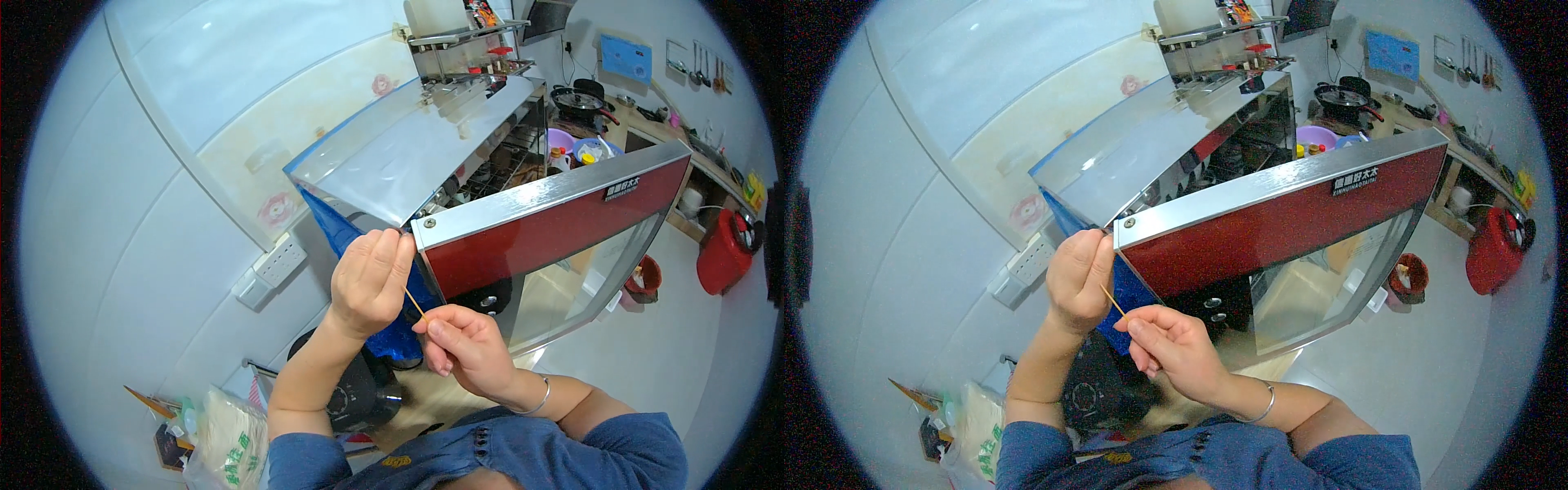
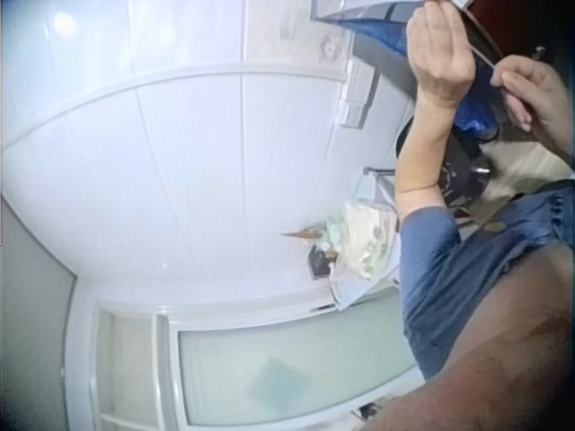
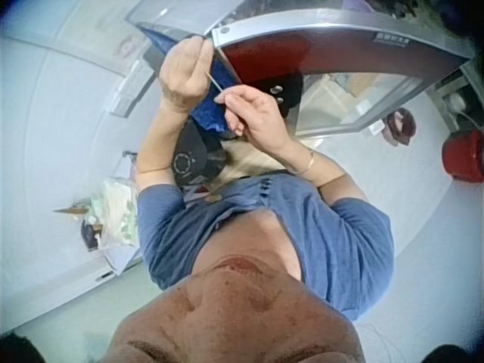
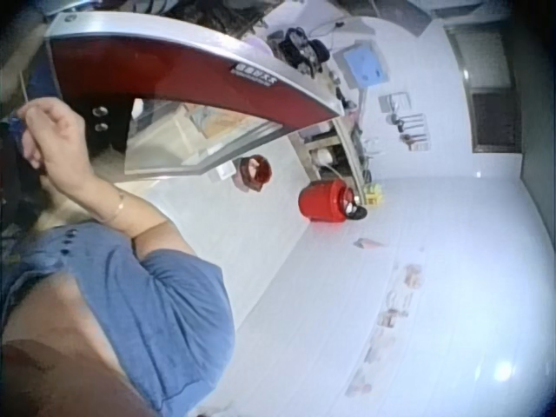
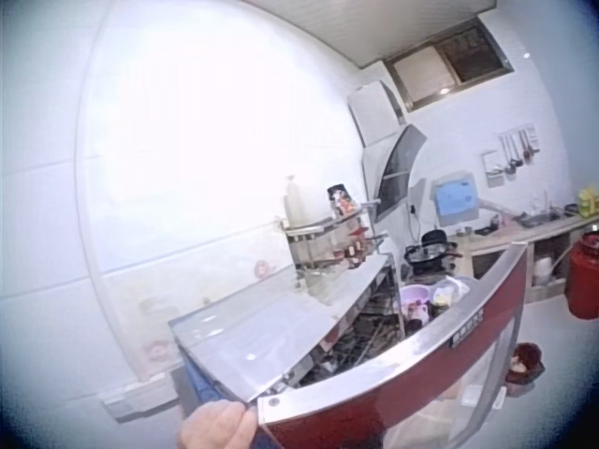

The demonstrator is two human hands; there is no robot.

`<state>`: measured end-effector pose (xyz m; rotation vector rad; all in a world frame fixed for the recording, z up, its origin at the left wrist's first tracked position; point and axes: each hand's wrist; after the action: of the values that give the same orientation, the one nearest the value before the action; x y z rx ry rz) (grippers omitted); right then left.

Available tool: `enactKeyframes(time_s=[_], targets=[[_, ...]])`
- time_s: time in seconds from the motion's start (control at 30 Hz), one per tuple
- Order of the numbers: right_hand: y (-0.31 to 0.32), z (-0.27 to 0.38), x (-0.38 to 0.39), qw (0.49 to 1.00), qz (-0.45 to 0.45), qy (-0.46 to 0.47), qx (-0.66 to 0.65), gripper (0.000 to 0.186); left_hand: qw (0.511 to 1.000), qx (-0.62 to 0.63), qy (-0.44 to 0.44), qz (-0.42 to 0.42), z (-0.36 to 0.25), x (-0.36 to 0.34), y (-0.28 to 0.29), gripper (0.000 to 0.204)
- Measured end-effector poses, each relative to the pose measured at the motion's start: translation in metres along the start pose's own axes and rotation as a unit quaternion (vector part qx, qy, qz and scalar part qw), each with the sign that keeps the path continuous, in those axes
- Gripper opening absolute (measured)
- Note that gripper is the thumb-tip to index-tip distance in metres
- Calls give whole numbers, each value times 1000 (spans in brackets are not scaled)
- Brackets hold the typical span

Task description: The person uses a small wooden stick and then a flat scraping tool to clean or adjust the edge of an appliance door, focusing on the seal and upper corner.

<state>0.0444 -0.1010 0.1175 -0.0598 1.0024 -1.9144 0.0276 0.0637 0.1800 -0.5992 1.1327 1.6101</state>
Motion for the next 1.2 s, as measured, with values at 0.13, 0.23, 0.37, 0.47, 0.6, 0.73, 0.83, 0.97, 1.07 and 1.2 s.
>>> enactKeyframes(time_s=[0.13,0.23,0.37,0.47,0.6,0.73,0.83,0.97,1.07,1.2], targets=[[1,0,1,1000,9,-23,10,20,999,-5,-7,-33,1,5,-4,33],[0,3,1,999,5,-42,13,19,999,-6,2,-32,1,6,-4,32],[0,5,2,998,9,-49,29,19,1000,-23,8,9,-5,-4,5,34],[3,7,2,999,27,-44,0,20,999,-22,7,28,-5,-8,9,35],[5,8,3,998,39,-50,-2,20,999,-13,6,35,-4,-8,9,32],[3,9,6,997,33,-66,16,19,1000,-16,-9,-3,-3,1,5,30],[5,6,6,997,39,-65,8,19,1000,-17,-12,-15,0,3,3,30],[7,6,6,997,42,-64,6,19,999,-43,-4,19,-4,-4,7,33],[7,6,6,997,51,-62,8,19,999,-31,1,30,-4,-8,10,33],[8,7,4,997,51,-56,14,19,999,-14,-2,33,0,-10,10,30]])
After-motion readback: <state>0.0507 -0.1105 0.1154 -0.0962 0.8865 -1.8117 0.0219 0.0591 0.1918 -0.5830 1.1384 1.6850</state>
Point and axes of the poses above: each hand's wrist, its own x-axis away from the middle knuckle, its own y-axis out of the back of the hand, z = x × y, and after that the axes turned 6 degrees about y, right-handed
